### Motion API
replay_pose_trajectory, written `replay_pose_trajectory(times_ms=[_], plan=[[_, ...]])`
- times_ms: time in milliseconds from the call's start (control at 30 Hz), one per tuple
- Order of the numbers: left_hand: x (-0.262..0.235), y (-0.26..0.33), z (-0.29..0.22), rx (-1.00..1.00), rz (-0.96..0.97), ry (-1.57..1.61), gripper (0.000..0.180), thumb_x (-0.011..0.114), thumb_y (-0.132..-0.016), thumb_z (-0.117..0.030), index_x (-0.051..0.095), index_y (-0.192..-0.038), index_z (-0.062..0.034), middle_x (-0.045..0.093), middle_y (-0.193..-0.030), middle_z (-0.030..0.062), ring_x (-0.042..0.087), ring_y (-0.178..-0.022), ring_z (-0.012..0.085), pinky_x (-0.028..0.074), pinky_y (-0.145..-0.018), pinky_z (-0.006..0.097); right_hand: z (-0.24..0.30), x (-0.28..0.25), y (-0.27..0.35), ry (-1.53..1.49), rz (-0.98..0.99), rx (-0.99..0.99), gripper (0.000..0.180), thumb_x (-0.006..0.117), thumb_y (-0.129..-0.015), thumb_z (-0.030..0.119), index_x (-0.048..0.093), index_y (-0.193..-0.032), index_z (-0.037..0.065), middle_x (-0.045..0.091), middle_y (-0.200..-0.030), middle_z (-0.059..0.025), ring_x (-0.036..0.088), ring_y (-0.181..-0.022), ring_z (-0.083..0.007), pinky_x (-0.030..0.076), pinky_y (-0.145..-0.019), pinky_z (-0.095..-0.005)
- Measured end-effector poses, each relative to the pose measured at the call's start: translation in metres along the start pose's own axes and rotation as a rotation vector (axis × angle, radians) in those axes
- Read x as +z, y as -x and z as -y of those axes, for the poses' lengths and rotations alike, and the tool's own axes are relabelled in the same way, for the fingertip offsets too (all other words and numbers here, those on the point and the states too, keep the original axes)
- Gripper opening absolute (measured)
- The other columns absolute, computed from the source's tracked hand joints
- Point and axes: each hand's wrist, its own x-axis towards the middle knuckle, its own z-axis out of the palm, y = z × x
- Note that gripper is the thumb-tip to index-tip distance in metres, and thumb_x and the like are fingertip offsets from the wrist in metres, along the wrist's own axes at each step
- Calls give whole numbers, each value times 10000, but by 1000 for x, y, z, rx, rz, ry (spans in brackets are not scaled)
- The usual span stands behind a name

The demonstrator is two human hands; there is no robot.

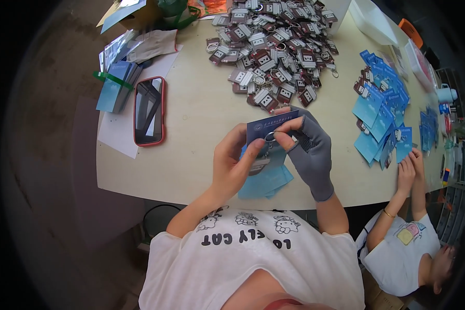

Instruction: The person attaches acrylic keychains onto printed cardboard display cards by hand, then organizes the assembled keychains and cards.

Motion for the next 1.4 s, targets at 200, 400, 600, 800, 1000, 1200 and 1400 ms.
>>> replay_pose_trajectory(times_ms=[200, 400, 600, 800, 1000, 1200, 1400], plan=[[-5, -1, 2, -283, 72, 160, 220, 620, -929, -99, 600, -1111, 24, 664, -1049, 78, 607, -951, 117, 465, -861, 261, -10, 16, 18, 296, -169, -160, 194, 728, -800, 6, 637, -972, 10, 612, -860, -41, 603, -821, -108, 499, -714, -253], [7, 4, -2, -333, -31, 350, 207, 642, -914, -103, 617, -1080, 19, 673, -1008, 55, 605, -899, 93, 478, -808, 248, -12, 24, 23, 12, -278, -153, 459, 684, -863, 24, 452, -1259, 27, 616, -961, -80, 601, -875, -101, 492, -766, -227], [7, 6, -5, -212, -43, 246, 205, 636, -915, -80, 590, -1092, 11, 658, -1010, 47, 590, -913, 92, 462, -830, 244, -2, 18, 19, -104, -180, -33, 398, 637, -886, 7, 471, -1247, 20, 596, -1019, -70, 589, -896, -96, 475, -812, -225], [6, 6, 12, -245, 6, 190, 307, 584, -940, -62, 453, -1210, 2, 552, -1134, 55, 520, -1039, 96, 427, -897, 246, -16, 8, 23, 76, -79, 58, 459, 598, -853, -46, 455, -1284, 22, 531, -1165, -80, 556, -1001, -127, 460, -868, -249], [-7, 4, 16, -133, 216, -305, 483, 638, -900, -134, 400, -1305, -21, 496, -1175, 106, 500, -1066, 193, 412, -915, 318, -20, -36, 25, 70, -144, 146, 600, 580, -820, -76, 382, -1380, 7, 511, -1178, -85, 538, -1018, -125, 432, -901, -242], [-31, 1, 27, 119, 261, -1361, 651, 787, -695, -344, 523, -1205, -37, 490, -1136, 112, 439, -1072, 287, 322, -899, 433, -44, -166, 11, 441, -421, 43, 635, 620, -854, 30, 348, -1428, 33, 536, -1182, -128, 547, -1048, -185, 428, -927, -282], [-37, -3, 35, 86, 250, -1232, 483, 815, -657, -220, 546, -1017, -45, 499, -1051, 100, 464, -1006, 297, 354, -870, 420, -35, -118, -18, 1030, -268, -263, 288, 748, -767, 105, 653, -1035, 58, 570, -1170, -119, 546, -1081, -282, 419, -928, -386]])
